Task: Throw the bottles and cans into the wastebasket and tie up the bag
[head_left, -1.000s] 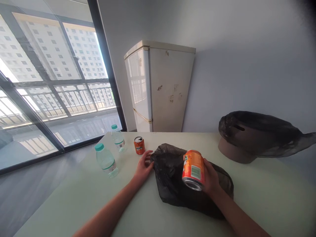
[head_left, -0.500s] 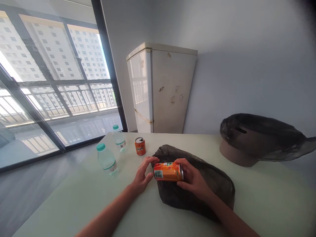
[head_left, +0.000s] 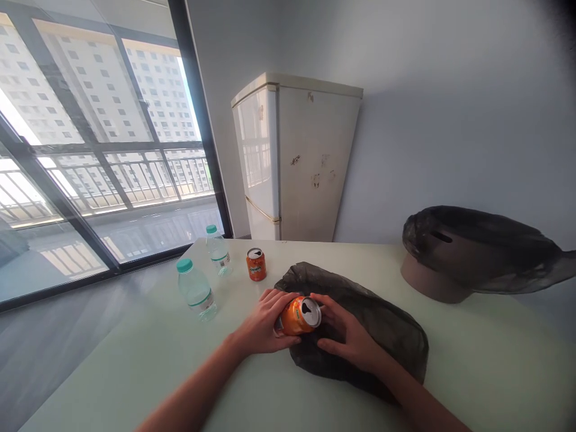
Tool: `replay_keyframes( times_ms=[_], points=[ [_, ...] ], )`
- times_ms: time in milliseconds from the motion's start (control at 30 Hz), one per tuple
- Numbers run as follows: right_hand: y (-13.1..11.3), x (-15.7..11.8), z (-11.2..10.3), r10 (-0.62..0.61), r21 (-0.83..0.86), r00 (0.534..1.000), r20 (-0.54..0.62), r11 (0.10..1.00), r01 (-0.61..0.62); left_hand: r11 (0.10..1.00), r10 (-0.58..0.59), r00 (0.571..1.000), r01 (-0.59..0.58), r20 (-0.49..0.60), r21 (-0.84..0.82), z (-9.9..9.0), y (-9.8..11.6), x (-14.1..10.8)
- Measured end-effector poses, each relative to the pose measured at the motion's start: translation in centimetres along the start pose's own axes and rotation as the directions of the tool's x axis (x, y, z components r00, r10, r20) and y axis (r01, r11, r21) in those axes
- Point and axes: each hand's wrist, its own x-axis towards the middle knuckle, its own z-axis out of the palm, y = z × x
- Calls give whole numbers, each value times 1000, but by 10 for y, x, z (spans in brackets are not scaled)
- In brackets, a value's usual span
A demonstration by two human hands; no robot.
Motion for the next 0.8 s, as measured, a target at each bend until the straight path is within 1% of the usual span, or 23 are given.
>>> replay_keyframes(
  times_ms=[133, 300, 367, 533, 700, 800],
  points=[
    [-3, -2, 1, 17, -10, 995, 102, 1000, -16, 997, -46, 998, 44, -38, -67, -1, 0, -3],
    [-2, -4, 0, 15, -24, 985, 169, 1000, -11, 991, -76, 994, 68, -72, -112, -1, 0, -4],
    [-1, -4, -1, 18, -55, 981, 191, 998, -8, 991, -78, 993, 67, -92, -118, -1, 2, -3],
    [2, -5, 1, 32, -168, 971, 238, 986, 9, 986, -88, 994, 77, -69, -148, 5, 9, -5],
    [4, -6, 3, 42, -186, 964, 261, 983, 7, 977, -52, 992, 26, -117, -213, 12, 10, -6],
    [6, -8, 3, 55, -251, 967, 250, 968, 10, 976, -39, 991, 10, -131, -216, 12, 9, -4]
  ],
)
